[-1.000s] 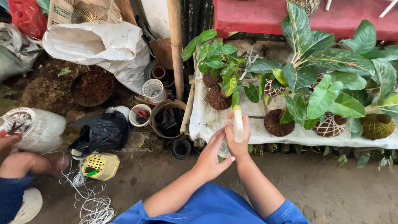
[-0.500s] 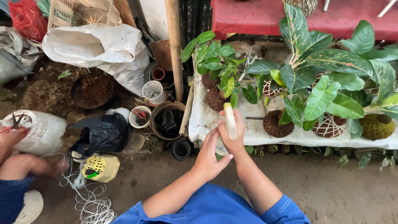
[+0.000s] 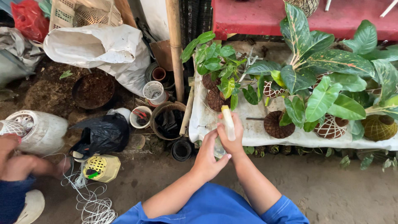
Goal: The person sprays water on a row of potted plants using a handheld spray bottle. They move along the shelf, misting the leaves of each plant in sequence.
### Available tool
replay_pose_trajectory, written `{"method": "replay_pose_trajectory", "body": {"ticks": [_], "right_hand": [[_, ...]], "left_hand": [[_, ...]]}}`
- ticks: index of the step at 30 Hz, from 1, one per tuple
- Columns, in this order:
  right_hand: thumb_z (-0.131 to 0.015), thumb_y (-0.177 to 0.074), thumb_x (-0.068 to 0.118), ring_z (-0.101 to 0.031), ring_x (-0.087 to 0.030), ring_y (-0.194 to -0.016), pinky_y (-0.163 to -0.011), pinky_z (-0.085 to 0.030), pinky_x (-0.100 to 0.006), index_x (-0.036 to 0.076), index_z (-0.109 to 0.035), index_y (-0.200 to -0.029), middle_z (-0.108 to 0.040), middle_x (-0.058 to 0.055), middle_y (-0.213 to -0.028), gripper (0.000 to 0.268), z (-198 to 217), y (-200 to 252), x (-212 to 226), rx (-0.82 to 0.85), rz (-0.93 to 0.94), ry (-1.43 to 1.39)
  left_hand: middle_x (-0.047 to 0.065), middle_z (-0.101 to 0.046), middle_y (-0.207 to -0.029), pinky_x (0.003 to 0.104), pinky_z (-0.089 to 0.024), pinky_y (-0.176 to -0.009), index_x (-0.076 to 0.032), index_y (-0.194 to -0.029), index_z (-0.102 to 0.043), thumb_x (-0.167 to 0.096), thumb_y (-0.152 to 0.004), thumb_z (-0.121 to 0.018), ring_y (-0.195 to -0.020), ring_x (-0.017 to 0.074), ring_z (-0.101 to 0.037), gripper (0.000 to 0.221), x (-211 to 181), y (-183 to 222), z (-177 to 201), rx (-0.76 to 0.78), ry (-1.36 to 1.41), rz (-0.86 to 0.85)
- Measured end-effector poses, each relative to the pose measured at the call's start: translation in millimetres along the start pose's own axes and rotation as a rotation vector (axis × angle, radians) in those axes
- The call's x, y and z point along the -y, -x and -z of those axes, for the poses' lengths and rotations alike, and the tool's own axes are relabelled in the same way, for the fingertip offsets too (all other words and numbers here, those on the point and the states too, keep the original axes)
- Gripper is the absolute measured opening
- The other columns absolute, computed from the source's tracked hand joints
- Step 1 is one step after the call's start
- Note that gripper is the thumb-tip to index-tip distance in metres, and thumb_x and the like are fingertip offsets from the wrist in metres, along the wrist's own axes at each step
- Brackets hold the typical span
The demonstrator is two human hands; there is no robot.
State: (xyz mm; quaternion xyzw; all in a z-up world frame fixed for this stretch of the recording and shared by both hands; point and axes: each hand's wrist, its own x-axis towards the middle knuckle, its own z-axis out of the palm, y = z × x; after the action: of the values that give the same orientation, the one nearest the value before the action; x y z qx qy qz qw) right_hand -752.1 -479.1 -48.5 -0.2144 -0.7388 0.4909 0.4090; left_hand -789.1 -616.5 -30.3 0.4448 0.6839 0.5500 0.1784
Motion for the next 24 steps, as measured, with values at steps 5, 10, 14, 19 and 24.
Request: {"method": "replay_pose_trajectory", "body": {"ticks": [5,10,14,19,24], "right_hand": [[-0.065,-0.091,0.004,-0.060,-0.012,-0.082,-0.074,-0.051,-0.028,0.004,-0.059,-0.109,-0.063,-0.005,-0.097,0.020,11.6,8.0,-8.6,-0.084,-0.013,-0.017],[-0.065,-0.090,0.004,-0.056,-0.011,-0.078,-0.071,-0.049,-0.026,0.004,-0.057,-0.112,-0.061,-0.004,-0.097,0.023,24.9,25.7,-10.8,-0.124,-0.072,-0.045],[-0.066,-0.093,0.006,-0.052,-0.010,-0.081,-0.072,-0.046,-0.026,0.003,-0.055,-0.119,-0.059,-0.006,-0.101,0.028,35.2,38.8,-10.0,-0.210,-0.088,-0.116],[-0.063,-0.096,0.007,-0.060,-0.013,-0.097,-0.088,-0.051,-0.027,0.002,-0.055,-0.118,-0.063,-0.007,-0.108,0.024,50.4,49.6,-13.4,-0.278,-0.033,-0.035],[-0.065,-0.094,0.009,-0.060,-0.014,-0.091,-0.082,-0.051,-0.028,0.002,-0.058,-0.114,-0.064,-0.008,-0.104,0.022,54.5,65.7,-13.3,-0.284,-0.143,-0.071]], "left_hand": [[0.023,-0.043,-0.153,0.045,-0.035,-0.119,0.002,-0.150,-0.037,-0.018,-0.076,-0.080,-0.145,0.0395,-0.042,0.088,-6.6,-5.0,-1.3,0.101,0.031,-0.029],[0.022,-0.044,-0.153,0.044,-0.037,-0.119,0.001,-0.150,-0.038,-0.022,-0.075,-0.082,-0.144,0.0398,-0.043,0.090,-9.4,-2.9,-5.7,0.172,0.004,-0.061],[0.022,-0.043,-0.155,0.044,-0.039,-0.118,0.000,-0.152,-0.038,-0.025,-0.076,-0.081,-0.143,0.0395,-0.045,0.091,-10.4,-1.4,-10.5,0.260,0.017,-0.092],[0.024,-0.038,-0.158,0.046,-0.039,-0.116,0.001,-0.153,-0.036,-0.030,-0.077,-0.082,-0.144,0.0421,-0.041,0.094,-10.7,-0.3,-17.5,0.362,-0.032,-0.156],[0.025,-0.040,-0.153,0.049,-0.039,-0.113,0.003,-0.152,-0.035,-0.031,-0.077,-0.082,-0.140,0.0435,-0.043,0.095,-10.2,6.3,-19.3,0.440,-0.062,-0.133]]}}
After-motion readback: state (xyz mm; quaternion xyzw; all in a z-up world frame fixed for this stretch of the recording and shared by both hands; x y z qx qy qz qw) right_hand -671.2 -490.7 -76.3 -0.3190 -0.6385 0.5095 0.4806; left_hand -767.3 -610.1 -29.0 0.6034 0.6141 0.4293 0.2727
